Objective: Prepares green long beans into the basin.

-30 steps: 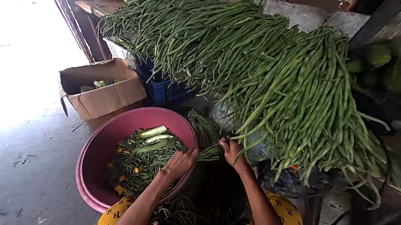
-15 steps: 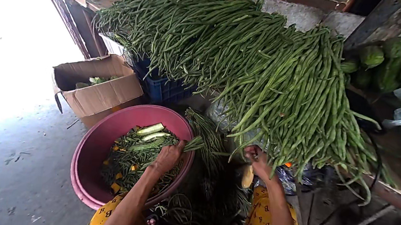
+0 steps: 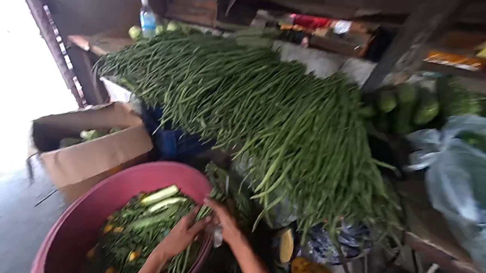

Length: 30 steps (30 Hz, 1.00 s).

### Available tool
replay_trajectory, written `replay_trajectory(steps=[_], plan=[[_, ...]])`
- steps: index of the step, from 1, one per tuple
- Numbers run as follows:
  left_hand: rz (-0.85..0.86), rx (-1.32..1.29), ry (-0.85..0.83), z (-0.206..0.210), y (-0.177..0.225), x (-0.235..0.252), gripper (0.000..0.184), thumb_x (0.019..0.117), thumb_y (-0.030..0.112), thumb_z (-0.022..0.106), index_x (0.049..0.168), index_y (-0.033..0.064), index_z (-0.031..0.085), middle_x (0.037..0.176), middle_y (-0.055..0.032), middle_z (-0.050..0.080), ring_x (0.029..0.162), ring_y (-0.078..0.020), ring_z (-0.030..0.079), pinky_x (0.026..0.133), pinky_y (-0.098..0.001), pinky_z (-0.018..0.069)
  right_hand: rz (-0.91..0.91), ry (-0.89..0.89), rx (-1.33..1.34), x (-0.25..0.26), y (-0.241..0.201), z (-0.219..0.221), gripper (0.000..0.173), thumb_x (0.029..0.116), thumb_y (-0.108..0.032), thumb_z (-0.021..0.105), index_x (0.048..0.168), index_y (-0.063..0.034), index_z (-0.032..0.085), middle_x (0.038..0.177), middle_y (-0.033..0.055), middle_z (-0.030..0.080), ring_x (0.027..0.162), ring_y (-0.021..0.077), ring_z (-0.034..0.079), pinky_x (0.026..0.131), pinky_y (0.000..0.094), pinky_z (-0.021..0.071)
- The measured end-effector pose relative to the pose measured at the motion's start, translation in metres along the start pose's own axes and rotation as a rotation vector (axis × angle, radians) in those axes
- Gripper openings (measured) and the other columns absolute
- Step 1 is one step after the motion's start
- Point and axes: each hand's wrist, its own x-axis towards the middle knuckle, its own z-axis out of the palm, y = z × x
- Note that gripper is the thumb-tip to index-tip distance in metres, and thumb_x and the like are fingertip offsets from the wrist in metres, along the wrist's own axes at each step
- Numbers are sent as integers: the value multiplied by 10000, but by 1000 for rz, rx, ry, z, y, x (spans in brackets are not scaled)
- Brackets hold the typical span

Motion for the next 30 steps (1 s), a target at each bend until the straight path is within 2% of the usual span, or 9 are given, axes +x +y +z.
replay_trajectory(steps=[5,9,14,20,22,23,25,28,30], plan=[[-34,-113,60,-6,7,-6,392,1049,208,527,1364,-18,477,807,5,603,630,-57,566,643,-266,527,-29,3,-155,25,4,14,373,886,-225,789,1130,31,671,992,144,702,897,196,669,837,406,560],[-29,-400,78,-19,0,-5,220,1081,167,379,1159,49,548,787,52,609,587,-36,562,582,-218,531,-53,-98,-124,39,-1,31,265,904,-155,761,1063,36,671,908,97,685,810,134,642,768,340,552],[-99,-604,100,-36,-4,-9,283,1112,164,311,1182,72,569,836,10,694,555,-36,586,544,-193,530,-6,-196,-114,52,1,48,201,929,-151,734,1012,19,664,798,44,651,664,76,588,629,272,509],[-159,-525,282,-45,-14,-8,218,1105,129,372,1156,25,557,754,14,580,530,-45,524,507,-191,490,35,-343,-244,64,10,54,348,994,-330,668,1137,-14,631,718,-16,530,544,48,444,528,232,411],[-173,-427,366,-52,-16,-6,222,1103,148,412,1196,13,561,793,-2,589,558,-48,533,526,-199,491,56,-290,-365,64,12,49,457,1038,-425,568,1216,-4,593,852,71,585,667,128,541,614,309,493],[-187,-371,387,-57,-17,-9,248,1106,161,419,1239,2,557,825,-12,590,594,-54,540,560,-214,496,135,-259,-385,62,16,46,537,1050,-443,543,1330,15,556,1050,169,638,848,217,606,760,397,533],[-210,-251,395,-68,-19,-12,300,1114,192,418,1301,-16,527,866,-27,566,643,-67,534,612,-243,493,274,-224,-438,64,33,42,530,1065,-368,532,1421,20,478,1174,209,608,947,262,596,835,438,506],[-211,-62,360,-76,-24,-15,344,1113,232,421,1321,-28,510,912,-59,554,684,-102,523,664,-286,487,267,-270,-434,59,50,38,436,1043,-123,560,1444,1,443,1130,175,593,829,198,588,739,358,515],[-207,55,322,-78,-27,-14,376,1110,265,426,1329,-30,506,934,-95,570,718,-152,534,709,-349,491,218,-333,-384,52,51,41,447,1049,-104,545,1475,-40,429,1108,142,602,795,171,609,693,332,532]])
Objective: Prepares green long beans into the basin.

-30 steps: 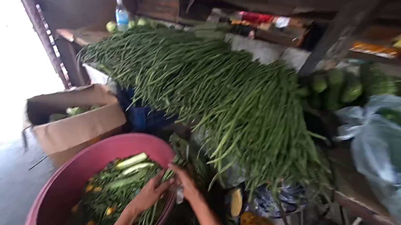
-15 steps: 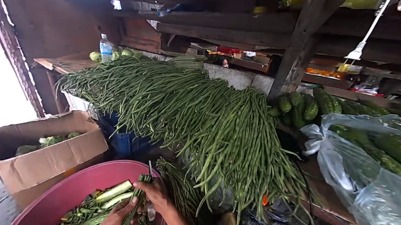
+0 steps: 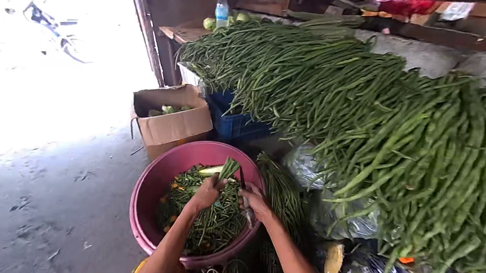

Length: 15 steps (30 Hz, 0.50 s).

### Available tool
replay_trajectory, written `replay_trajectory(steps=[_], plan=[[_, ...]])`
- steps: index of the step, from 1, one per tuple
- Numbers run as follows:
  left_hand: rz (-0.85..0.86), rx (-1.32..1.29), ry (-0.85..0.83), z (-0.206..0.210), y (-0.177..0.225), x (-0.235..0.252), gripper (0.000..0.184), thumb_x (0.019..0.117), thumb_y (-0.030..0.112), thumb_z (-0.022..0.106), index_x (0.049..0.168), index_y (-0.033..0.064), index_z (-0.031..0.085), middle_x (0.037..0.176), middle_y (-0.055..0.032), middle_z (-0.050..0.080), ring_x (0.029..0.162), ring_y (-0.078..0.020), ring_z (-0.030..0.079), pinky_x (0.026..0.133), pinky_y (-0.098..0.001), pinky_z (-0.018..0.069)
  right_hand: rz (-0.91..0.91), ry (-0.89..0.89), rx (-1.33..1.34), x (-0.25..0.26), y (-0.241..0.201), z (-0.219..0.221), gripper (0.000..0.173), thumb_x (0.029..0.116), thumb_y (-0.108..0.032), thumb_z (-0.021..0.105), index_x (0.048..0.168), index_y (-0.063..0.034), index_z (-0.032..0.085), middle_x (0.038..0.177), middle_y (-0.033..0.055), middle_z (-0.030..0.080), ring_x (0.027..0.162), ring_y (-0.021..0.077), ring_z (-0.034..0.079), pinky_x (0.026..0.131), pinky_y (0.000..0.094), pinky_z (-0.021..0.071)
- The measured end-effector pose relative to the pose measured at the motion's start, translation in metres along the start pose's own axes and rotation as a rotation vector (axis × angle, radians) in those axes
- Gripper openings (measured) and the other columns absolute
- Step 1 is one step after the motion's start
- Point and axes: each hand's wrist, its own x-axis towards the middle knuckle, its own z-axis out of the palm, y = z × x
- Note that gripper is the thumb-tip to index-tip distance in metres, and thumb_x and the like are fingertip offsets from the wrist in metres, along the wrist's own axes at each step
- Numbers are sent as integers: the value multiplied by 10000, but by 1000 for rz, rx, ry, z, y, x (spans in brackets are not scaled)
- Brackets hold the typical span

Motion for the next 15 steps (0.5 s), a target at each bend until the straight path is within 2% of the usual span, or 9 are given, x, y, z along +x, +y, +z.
replay_trajectory(steps=[2,4,7,9,11,13,15], plan=[[13,81,-17,1,1,0,386,1109,277,424,1324,-31,511,942,-115,582,752,-190,557,751,-388,502,-29,-35,-95,-4,-3,5,484,1066,-144,528,1529,-91,398,1177,161,601,827,191,606,707,361,529],[14,160,-27,2,3,-1,401,1112,278,418,1343,-37,506,989,-162,607,818,-244,594,815,-436,508,-39,-33,-198,-4,-6,11,466,1070,-168,521,1522,-109,423,1124,147,596,755,167,548,657,342,480],[20,253,-28,3,5,-1,433,1112,271,424,1393,-54,483,1102,-257,637,975,-357,640,930,-529,494,-46,-65,-229,-2,-13,15,441,1069,-169,509,1498,-85,450,1140,144,585,755,155,520,661,327,461],[23,273,-16,4,5,-1,438,1113,270,421,1399,-56,479,1113,-272,639,1006,-380,641,951,-547,486,-49,-82,-242,-1,-15,16,428,1068,-166,503,1485,-78,467,1120,134,582,755,152,511,662,321,453],[31,237,1,3,3,0,416,1113,263,418,1371,-54,496,1050,-236,636,924,-334,636,898,-510,504,-50,-100,-281,0,-19,17,407,1072,-164,494,1468,-72,487,1082,124,581,729,145,494,652,316,441],[36,166,11,3,0,0,375,1113,249,407,1327,-45,503,959,-149,596,789,-224,586,787,-410,509,-44,-125,-284,-2,-24,19,393,1075,-161,483,1458,-71,493,1053,107,573,717,132,484,646,303,434],[35,122,16,1,0,-1,352,1113,236,408,1300,-45,507,913,-106,570,725,-169,553,730,-358,500,-39,-120,-222,-3,-27,21,364,1074,-169,454,1410,-51,533,931,63,549,656,110,461,593,276,409]])
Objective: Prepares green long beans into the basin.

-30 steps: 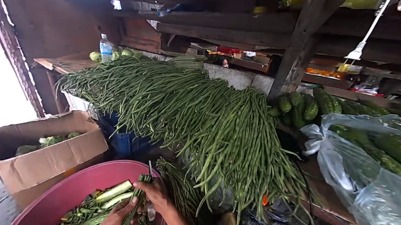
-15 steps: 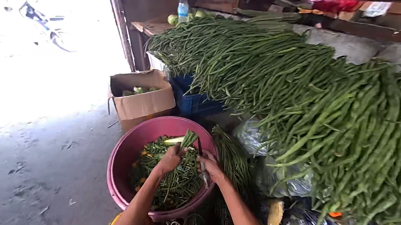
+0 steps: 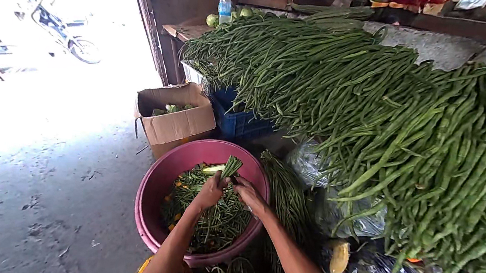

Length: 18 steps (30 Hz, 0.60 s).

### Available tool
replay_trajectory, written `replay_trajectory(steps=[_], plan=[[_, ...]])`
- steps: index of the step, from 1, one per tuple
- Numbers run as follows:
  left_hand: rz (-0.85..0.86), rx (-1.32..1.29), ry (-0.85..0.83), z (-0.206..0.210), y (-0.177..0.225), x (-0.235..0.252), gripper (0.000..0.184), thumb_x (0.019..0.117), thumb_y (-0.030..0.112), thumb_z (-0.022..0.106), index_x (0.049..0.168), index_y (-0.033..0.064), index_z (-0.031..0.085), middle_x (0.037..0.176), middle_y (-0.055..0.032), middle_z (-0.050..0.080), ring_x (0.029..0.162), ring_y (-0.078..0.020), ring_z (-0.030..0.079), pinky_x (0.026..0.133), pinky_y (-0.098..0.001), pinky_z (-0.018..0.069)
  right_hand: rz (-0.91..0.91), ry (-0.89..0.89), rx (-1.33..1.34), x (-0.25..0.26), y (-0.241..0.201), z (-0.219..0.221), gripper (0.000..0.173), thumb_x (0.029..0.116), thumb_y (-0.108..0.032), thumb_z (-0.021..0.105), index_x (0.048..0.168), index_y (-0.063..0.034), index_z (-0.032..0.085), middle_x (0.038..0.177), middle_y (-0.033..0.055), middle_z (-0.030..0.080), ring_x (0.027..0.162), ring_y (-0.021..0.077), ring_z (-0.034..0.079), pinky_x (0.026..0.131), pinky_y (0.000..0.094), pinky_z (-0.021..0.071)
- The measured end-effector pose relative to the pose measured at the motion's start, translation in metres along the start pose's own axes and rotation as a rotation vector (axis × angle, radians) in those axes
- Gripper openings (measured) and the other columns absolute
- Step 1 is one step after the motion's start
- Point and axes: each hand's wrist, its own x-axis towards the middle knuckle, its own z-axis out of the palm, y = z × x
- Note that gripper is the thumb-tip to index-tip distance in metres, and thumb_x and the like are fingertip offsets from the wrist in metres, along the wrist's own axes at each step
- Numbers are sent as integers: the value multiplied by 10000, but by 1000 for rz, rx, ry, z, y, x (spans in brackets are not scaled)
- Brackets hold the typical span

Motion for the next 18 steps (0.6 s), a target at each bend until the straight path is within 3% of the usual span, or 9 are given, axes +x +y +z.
replay_trajectory(steps=[3,6,8,13,16,18], plan=[[1,-127,-4,-3,-1,-1,335,1112,210,403,1303,-46,504,905,-65,558,677,-106,531,671,-284,489,62,24,110,-1,-9,2,379,1120,-307,346,1258,-41,578,804,11,517,565,82,432,523,241,382],[10,-478,-11,-4,-5,-2,272,1113,167,371,1261,-11,514,854,3,553,600,-40,522,587,-196,490,87,40,113,2,-15,1,595,1127,-470,238,1345,-40,586,793,35,568,536,105,449,503,260,396],[-4,-648,-39,-7,-6,-4,275,1120,163,327,1242,8,519,831,12,566,584,-45,537,578,-195,511,83,32,43,3,-20,-2,628,1126,-483,199,1370,-41,573,814,47,590,555,117,472,527,273,414],[-1,-897,-109,-10,-5,-7,308,1123,174,250,1177,48,526,789,23,591,562,-43,553,568,-190,527,98,42,-140,-14,-43,-10,644,1124,-491,191,1256,-18,609,868,71,606,624,147,513,610,323,451],[48,-898,-119,-9,-5,-5,282,1115,165,265,1166,56,519,795,32,598,563,-31,551,566,-184,524,100,49,-201,-22,-50,-11,680,1115,-523,202,1102,5,630,846,87,584,637,166,513,638,351,457],[78,-626,-55,-7,-4,-3,242,1103,144,341,1218,20,513,817,29,566,586,-29,534,583,-187,510,64,37,-297,-18,-48,-12,722,1099,-566,219,1128,19,642,923,140,602,733,228,557,722,421,479]])
